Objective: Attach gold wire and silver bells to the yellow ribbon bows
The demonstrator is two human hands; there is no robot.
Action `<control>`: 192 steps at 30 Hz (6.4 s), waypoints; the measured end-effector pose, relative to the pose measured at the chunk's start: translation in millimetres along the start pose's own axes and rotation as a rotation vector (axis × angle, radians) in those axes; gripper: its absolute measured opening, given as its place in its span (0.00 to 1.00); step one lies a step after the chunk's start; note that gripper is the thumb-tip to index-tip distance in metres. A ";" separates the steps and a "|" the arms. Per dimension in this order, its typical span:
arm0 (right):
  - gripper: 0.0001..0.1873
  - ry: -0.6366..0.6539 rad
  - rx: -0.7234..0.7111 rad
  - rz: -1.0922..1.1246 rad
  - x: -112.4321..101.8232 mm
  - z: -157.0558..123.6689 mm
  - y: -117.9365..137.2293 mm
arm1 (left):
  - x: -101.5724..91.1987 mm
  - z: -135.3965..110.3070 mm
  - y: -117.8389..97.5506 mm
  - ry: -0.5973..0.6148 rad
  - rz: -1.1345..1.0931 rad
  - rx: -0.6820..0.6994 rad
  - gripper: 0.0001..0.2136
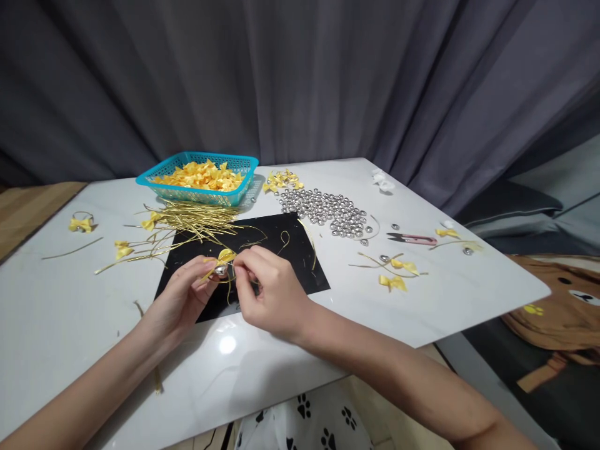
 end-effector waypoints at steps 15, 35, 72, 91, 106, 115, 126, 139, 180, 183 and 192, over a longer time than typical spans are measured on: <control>0.08 0.085 -0.014 -0.038 3.0 3.2 1.9 | -2.7 0.6 6.3 -0.015 -0.003 -0.039 0.05; 0.05 -0.172 0.037 0.051 -27.5 -5.0 -9.1 | 5.9 -1.3 -7.7 0.056 0.293 0.095 0.09; 0.04 -0.165 0.002 -0.115 -29.2 -2.3 -14.3 | 18.6 -10.4 12.3 0.165 0.459 -0.100 0.06; 0.07 0.002 -0.230 -0.137 -16.1 -24.2 2.0 | 9.6 -8.9 11.0 0.130 0.385 -0.082 0.07; 0.07 0.075 -0.176 -0.065 -10.7 -22.1 -0.9 | 7.7 -10.1 20.3 0.117 0.284 -0.181 0.10; 0.07 -0.058 -0.163 -0.045 -22.0 -22.1 4.9 | 13.8 -13.5 24.0 0.149 0.208 -0.240 0.09; 0.08 -0.026 -0.189 -0.062 -17.9 -22.3 5.6 | 12.8 -13.8 22.9 0.115 0.204 -0.237 0.10; 0.08 0.054 -0.198 -0.082 -13.2 -21.2 3.5 | 13.0 -14.6 24.4 0.138 0.208 -0.243 0.08; 0.10 -0.075 -0.296 -0.250 -21.6 -27.6 17.5 | 17.1 -16.4 26.1 0.168 0.105 -0.257 0.11; 0.10 -0.081 -0.289 -0.226 -21.9 -27.2 17.3 | 18.6 -16.8 25.6 0.193 0.106 -0.253 0.10; 0.10 -0.062 -0.256 -0.203 -20.5 -26.6 14.9 | 19.2 -17.6 25.1 0.219 0.100 -0.249 0.08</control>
Point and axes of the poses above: each hand's wrist, its own z-axis towards the middle knuckle, its own x-axis out of the palm, y = z × x, the point moved 9 cm from there along z, towards the middle knuckle, and after that the axes turned 11 degrees about -z, right-handed, at the moved point
